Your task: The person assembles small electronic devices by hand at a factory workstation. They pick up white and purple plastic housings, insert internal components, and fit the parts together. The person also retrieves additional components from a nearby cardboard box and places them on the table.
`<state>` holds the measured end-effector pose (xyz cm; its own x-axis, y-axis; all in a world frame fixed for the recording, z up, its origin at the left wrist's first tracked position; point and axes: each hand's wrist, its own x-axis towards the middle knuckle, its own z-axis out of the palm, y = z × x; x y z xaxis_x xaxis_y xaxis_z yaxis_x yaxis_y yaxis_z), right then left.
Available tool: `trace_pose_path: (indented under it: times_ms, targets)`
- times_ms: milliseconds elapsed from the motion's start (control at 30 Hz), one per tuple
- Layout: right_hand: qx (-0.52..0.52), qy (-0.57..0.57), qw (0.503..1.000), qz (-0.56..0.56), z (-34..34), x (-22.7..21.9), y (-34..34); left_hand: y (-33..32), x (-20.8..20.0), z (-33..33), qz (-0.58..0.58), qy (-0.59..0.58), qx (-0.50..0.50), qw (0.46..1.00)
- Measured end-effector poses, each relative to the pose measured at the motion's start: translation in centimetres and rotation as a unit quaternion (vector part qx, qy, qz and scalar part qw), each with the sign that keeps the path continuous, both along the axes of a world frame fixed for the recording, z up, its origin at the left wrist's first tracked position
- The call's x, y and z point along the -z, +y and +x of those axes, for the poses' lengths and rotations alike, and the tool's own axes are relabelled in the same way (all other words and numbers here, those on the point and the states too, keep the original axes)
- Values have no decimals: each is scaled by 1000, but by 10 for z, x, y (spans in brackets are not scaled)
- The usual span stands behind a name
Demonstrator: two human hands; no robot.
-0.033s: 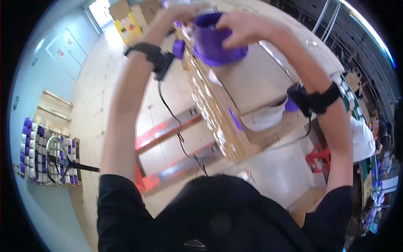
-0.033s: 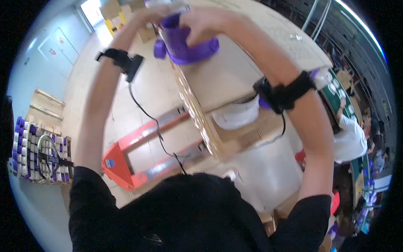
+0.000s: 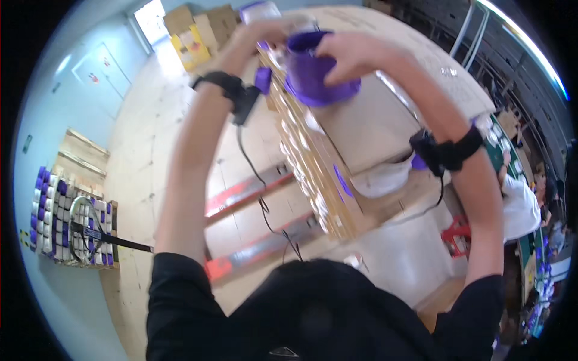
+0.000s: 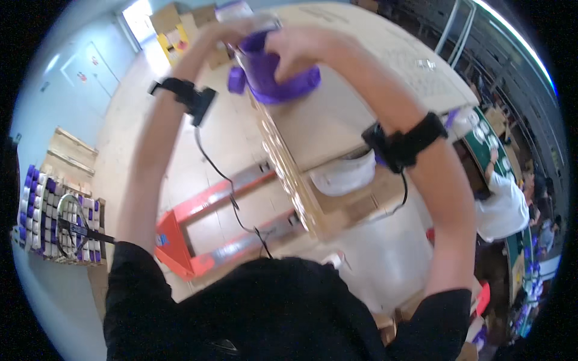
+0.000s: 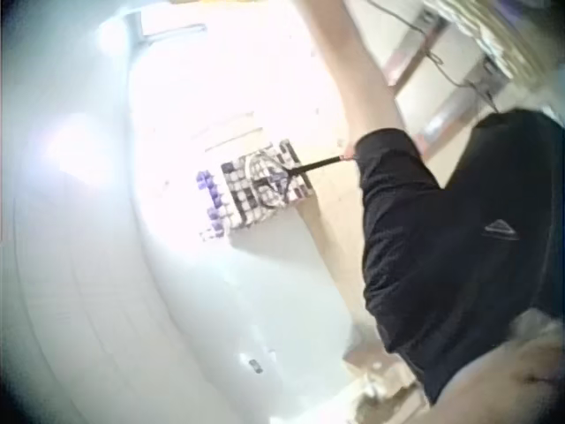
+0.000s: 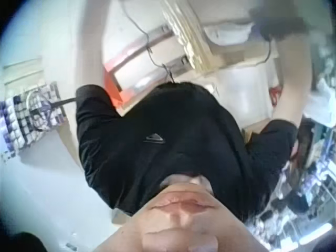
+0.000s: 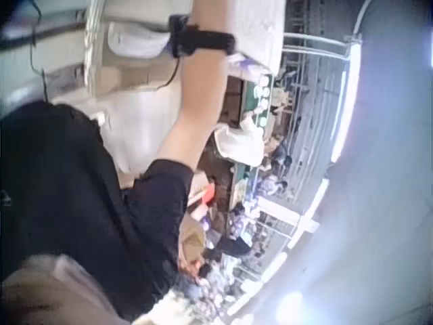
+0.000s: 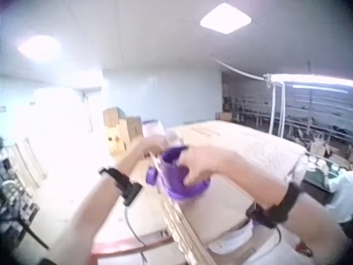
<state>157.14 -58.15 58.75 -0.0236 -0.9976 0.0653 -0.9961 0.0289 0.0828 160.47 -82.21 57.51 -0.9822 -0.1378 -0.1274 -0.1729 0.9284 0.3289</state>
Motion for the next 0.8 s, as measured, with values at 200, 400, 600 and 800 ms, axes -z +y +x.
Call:
trace_pose_path:
  times_ms: [200, 400, 600, 800]
  targets:
    - [130, 36, 990, 51, 30, -11, 1, 19, -9, -5, -74, 73, -20, 994]
    - [150, 44, 983, -94, 31, 17, 12, 10, 23, 54, -205, 226, -31, 952]
    - [189, 22, 958, -213, 37, 14, 67, -31, 69, 119, -171, 339, -103, 919]
    - [243, -350, 851, -306, 33, 25, 236, -57, 188, 270, -1, 233, -126, 964]
